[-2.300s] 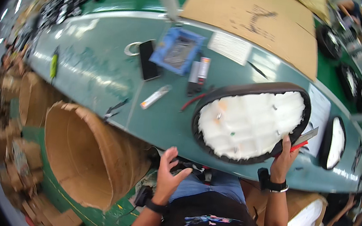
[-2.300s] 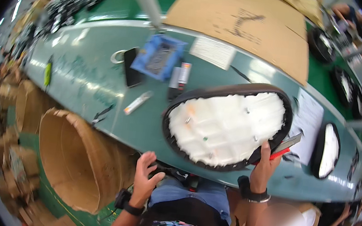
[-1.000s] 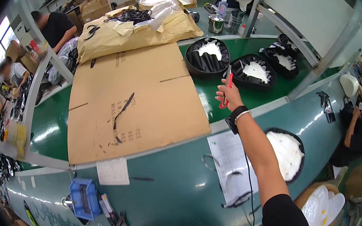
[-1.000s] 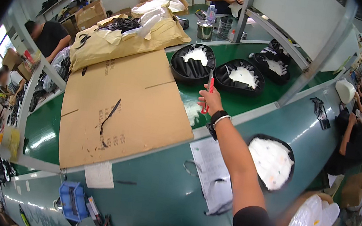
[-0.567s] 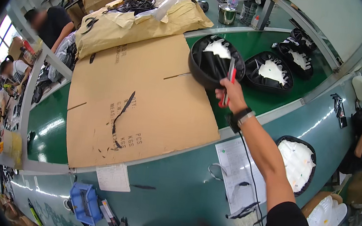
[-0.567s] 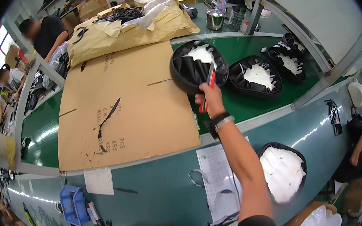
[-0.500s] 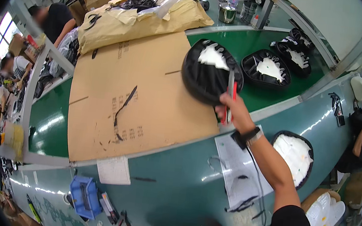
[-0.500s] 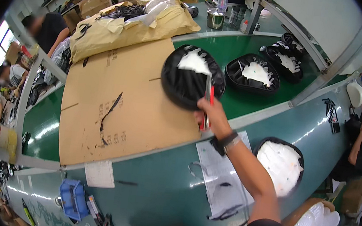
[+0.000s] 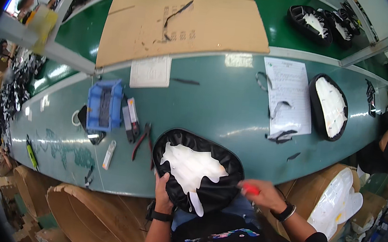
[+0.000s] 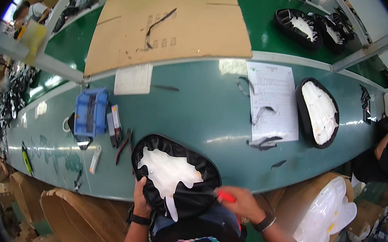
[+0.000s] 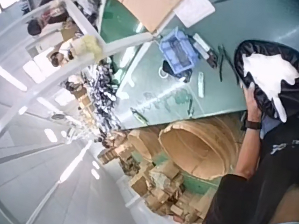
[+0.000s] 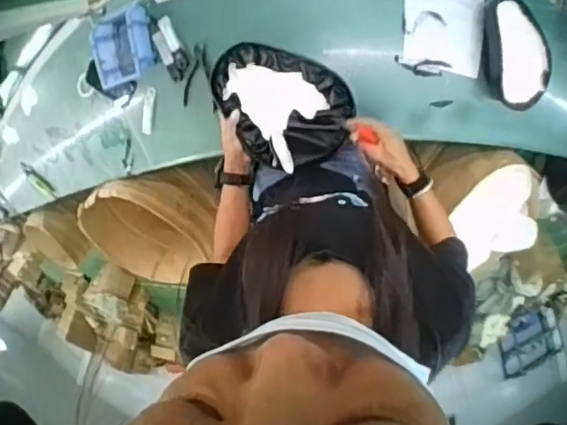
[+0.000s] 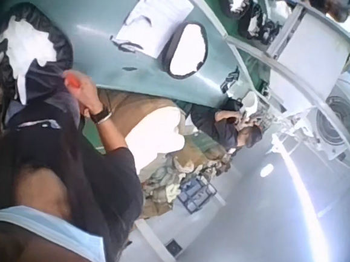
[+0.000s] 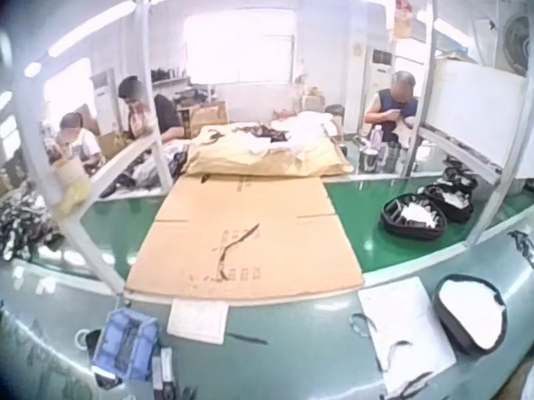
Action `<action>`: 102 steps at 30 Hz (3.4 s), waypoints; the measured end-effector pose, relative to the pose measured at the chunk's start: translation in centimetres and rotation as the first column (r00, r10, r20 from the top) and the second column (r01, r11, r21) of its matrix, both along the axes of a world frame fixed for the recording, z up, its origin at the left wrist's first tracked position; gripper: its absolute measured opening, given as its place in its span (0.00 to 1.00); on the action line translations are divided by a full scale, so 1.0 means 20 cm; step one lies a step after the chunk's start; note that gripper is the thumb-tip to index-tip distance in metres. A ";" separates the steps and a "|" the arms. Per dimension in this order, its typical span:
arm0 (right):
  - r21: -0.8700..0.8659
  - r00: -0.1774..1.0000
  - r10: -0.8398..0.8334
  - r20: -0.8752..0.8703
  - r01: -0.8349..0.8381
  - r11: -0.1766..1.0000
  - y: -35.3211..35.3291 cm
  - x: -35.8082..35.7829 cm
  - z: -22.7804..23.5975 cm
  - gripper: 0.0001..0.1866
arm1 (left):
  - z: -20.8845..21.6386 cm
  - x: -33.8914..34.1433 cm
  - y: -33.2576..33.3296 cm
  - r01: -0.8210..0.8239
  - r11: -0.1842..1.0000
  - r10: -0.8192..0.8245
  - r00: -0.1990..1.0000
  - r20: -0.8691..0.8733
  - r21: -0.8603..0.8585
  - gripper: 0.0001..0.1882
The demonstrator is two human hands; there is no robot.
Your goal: Assembling and trimming the edges of bicycle seat covers at a factory workbench.
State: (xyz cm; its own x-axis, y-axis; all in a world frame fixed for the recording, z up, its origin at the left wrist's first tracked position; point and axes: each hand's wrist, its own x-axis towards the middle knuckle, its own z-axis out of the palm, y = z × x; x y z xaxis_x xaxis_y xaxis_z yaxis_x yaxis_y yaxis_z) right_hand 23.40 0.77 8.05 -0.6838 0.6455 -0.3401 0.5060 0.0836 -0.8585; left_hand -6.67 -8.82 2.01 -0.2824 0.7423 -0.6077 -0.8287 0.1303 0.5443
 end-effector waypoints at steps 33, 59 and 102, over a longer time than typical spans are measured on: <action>0.433 0.767 0.005 0.642 -0.368 0.823 -0.13 -0.21 0.18 0.37 | 0.04 0.31 0.19 0.434 0.835 -0.320 -0.115 -0.940 -0.338 0.09; 0.352 0.762 -0.135 0.634 -0.129 0.927 -0.28 -0.13 0.10 0.31 | 0.03 0.31 0.53 0.985 0.169 -0.057 0.037 -0.998 0.027 0.16; 0.222 0.632 -0.669 0.391 0.641 0.735 -0.85 -0.59 0.11 0.35 | 0.02 0.30 0.82 0.669 0.539 -0.786 0.617 0.022 0.511 0.12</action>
